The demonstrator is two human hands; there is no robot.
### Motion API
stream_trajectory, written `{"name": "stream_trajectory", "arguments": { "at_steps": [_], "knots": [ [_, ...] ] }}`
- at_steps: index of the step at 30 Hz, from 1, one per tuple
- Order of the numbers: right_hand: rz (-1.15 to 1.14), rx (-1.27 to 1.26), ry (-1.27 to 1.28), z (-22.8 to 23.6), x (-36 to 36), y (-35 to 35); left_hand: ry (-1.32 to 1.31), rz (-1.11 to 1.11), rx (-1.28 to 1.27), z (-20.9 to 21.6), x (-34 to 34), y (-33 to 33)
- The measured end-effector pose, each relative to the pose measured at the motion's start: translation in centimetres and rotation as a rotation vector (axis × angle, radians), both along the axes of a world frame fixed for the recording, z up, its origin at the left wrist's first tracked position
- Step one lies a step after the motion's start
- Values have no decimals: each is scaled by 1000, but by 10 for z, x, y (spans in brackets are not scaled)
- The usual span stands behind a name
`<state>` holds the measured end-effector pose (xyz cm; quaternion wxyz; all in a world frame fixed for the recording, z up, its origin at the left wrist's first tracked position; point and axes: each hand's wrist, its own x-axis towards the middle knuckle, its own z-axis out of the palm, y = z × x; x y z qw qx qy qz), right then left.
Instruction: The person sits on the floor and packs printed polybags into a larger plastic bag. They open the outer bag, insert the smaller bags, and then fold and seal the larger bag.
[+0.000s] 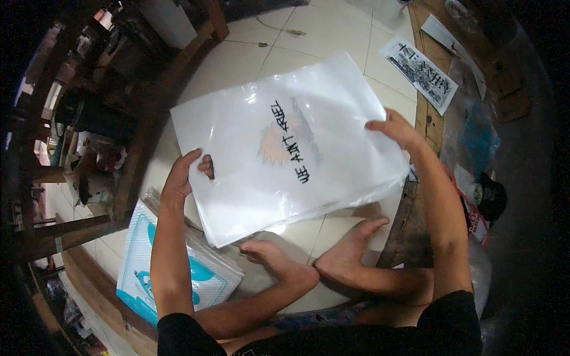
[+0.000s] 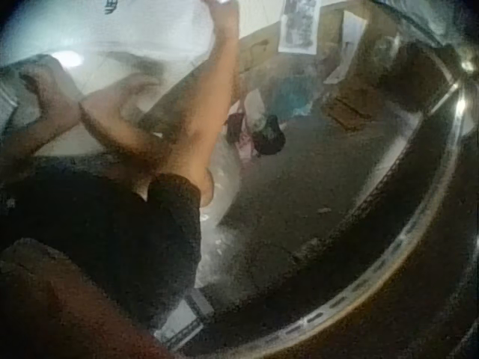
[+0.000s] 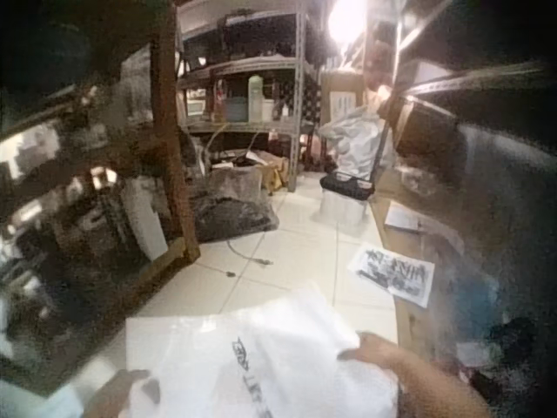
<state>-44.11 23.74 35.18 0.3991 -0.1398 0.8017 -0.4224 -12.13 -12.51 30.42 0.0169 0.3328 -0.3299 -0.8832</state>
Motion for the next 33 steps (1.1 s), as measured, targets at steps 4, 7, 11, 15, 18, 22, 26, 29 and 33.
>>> {"name": "stream_trajectory", "arguments": {
  "at_steps": [4,7,11,15,18,22,26,29,33],
  "knots": [
    [56,216,250,-21,-32,7,-3,23,10,-22,0,10],
    [63,398,451,-39,-28,10,-84,81,36,-51,3,10],
    [219,339,820,-30,5,23,-117,107,33,-42,2,16],
    [931,279,1113,9,56,41,-116,139,88,-42,7,12],
    [1152,356,1207,2,71,49,-122,105,67,-42,6,11],
    [1163,382,1253,-17,75,51,-169,99,13,-41,-1,11],
    [1167,323,1353,-19,76,49,-150,61,33,-45,1,6],
    [1238,386,1393,-25,75,46,-194,78,13,-42,-1,9],
    [1148,361,1417,-36,82,47,-213,91,28,-46,0,7]
  ]
}}
